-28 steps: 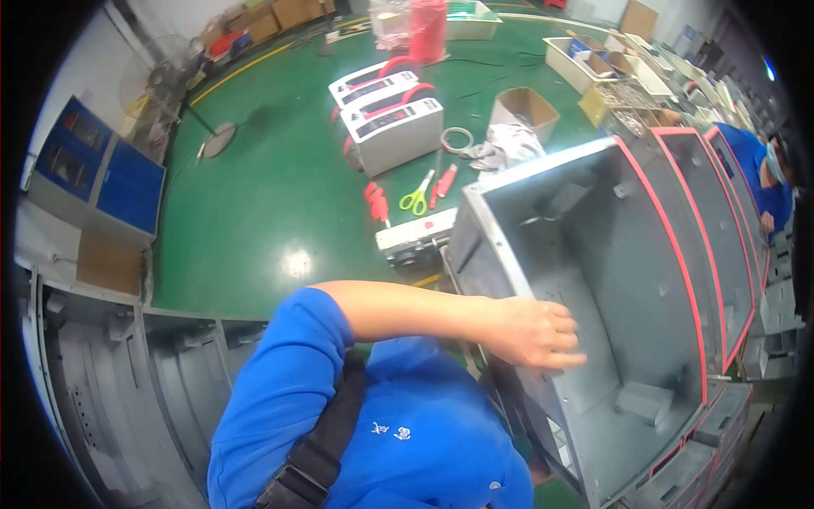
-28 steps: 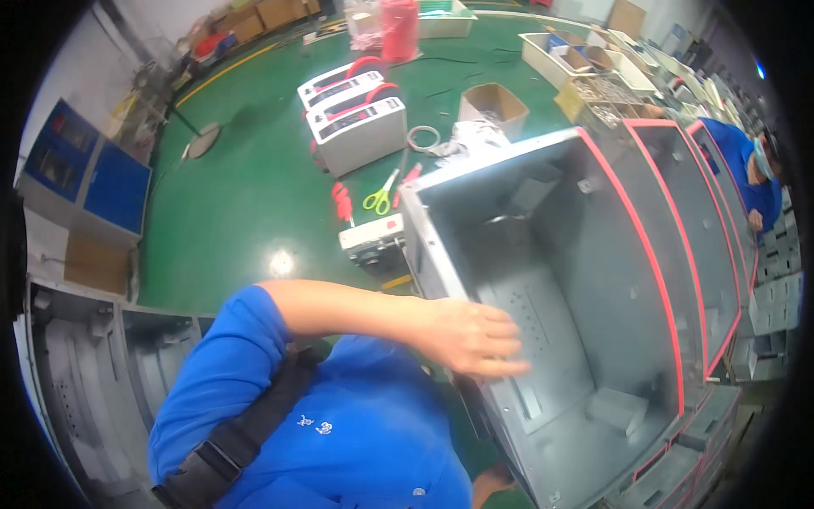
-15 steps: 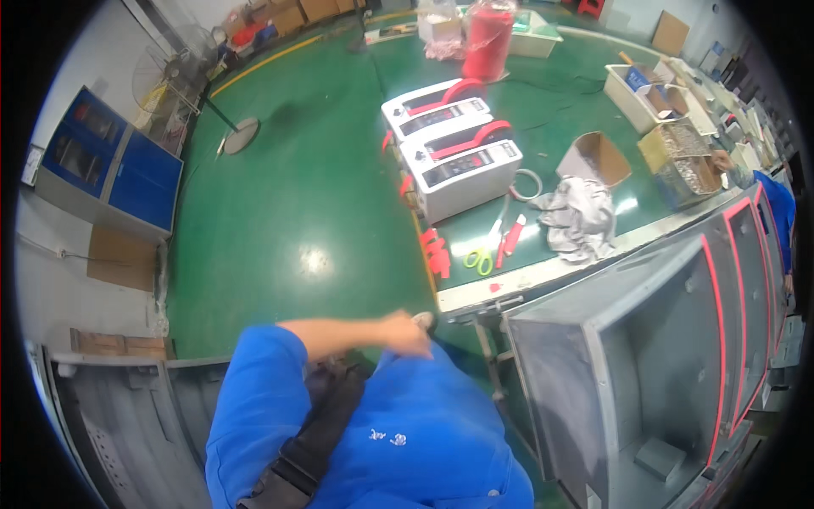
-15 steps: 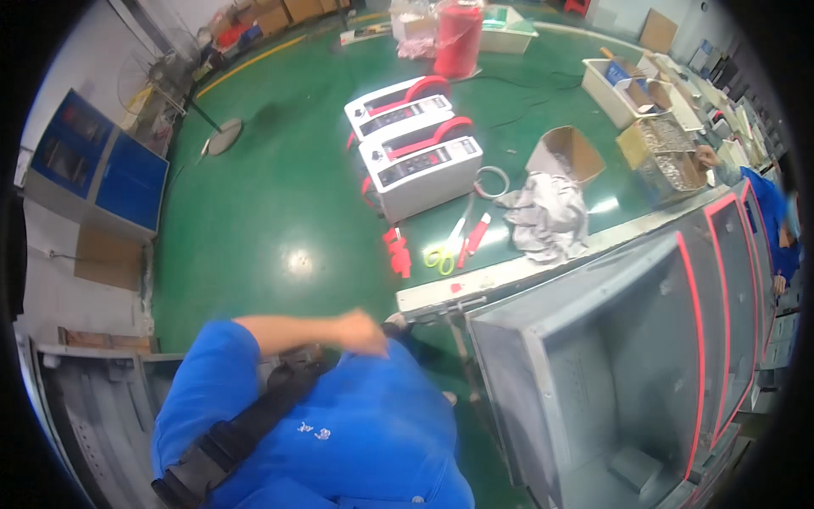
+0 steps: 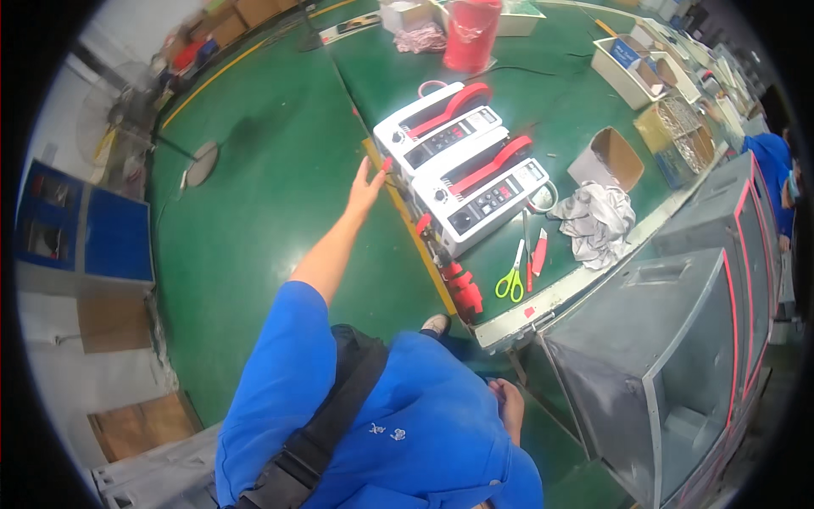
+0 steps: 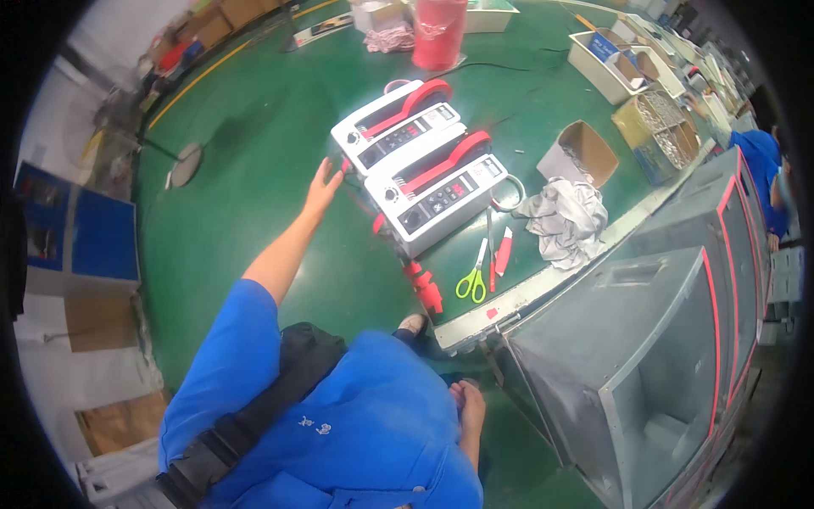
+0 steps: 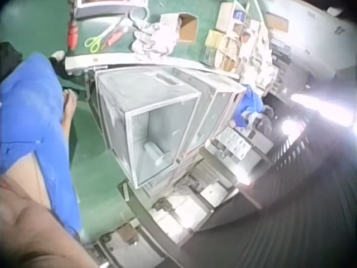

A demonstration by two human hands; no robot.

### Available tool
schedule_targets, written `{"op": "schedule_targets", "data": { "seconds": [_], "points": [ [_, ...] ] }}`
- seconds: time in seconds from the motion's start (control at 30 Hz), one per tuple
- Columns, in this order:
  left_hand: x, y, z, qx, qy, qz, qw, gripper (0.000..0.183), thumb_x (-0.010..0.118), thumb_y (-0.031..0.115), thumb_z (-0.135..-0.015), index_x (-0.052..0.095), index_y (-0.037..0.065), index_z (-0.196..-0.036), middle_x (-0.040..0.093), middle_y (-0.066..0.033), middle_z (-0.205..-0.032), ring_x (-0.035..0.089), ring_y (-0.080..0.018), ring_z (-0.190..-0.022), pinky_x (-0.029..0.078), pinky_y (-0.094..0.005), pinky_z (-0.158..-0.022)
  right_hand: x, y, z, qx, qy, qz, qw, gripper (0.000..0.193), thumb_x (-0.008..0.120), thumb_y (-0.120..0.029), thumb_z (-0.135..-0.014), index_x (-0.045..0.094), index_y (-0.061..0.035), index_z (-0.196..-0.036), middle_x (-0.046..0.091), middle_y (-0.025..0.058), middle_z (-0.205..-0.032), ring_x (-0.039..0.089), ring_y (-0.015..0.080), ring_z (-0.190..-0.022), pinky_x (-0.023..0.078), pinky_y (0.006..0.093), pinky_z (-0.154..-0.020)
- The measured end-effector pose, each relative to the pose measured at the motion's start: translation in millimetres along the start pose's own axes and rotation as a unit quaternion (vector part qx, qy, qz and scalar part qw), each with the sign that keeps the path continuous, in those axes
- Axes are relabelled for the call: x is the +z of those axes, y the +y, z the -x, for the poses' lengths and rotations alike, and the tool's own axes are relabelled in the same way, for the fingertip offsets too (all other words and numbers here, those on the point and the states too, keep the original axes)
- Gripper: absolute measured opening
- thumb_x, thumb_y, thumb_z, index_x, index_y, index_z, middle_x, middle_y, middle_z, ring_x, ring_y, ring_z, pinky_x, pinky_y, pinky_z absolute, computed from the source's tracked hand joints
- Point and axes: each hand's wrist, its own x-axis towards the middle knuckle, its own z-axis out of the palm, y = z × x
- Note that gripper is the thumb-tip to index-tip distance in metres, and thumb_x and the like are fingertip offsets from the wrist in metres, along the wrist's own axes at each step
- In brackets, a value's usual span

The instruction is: The person applies red protective tape to the edges of a metal cabinet frame. They smooth the tape along the top and side edges, then retrieve a metal component from the floor and place it inside the cabinet. The person continues applying tape to the remaining edges of the cabinet frame.

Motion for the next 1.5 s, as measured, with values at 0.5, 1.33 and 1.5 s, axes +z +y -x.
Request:
{"op": "schedule_targets", "data": {
  "seconds": [0.5,1.33,1.5],
  "points": [
    [-60,76,112,-0.056,-0.492,-0.102,0.863,0.009,0.057,0.009,-0.081,0.059,0.0,-0.082,0.057,-0.0019,-0.068,0.052,-0.0065,-0.056,0.042,-0.0207,-0.048,75,-62,46,-0.319,-0.007,0.193,0.928,0.03,0.056,-0.017,-0.083,0.054,-0.004,-0.11,0.059,0.0084,-0.104,0.058,0.0168,-0.092,0.046,0.0265,-0.076],
    [64,257,278,0.063,-0.665,-0.081,0.739,0.008,0.061,0.001,-0.078,0.065,-0.003,-0.084,0.06,-0.0042,-0.065,0.057,-0.0082,-0.056,0.046,-0.0197,-0.048,-221,-162,289,-0.446,0.423,0.252,0.748,0.011,0.059,-0.011,-0.08,0.052,-0.0029,-0.084,0.051,0.0028,-0.079,0.05,0.0136,-0.072,0.041,0.0239,-0.067],
    [87,309,276,0.243,-0.582,-0.1,0.77,0.008,0.062,0.005,-0.079,0.063,-0.002,-0.082,0.06,-0.0043,-0.065,0.056,-0.0083,-0.056,0.044,-0.0199,-0.05,-310,-177,329,-0.435,0.41,0.184,0.78,0.009,0.059,-0.013,-0.081,0.056,-0.0049,-0.084,0.05,-0.0034,-0.067,0.044,0.0038,-0.059,0.036,0.018,-0.055]
  ]
}}
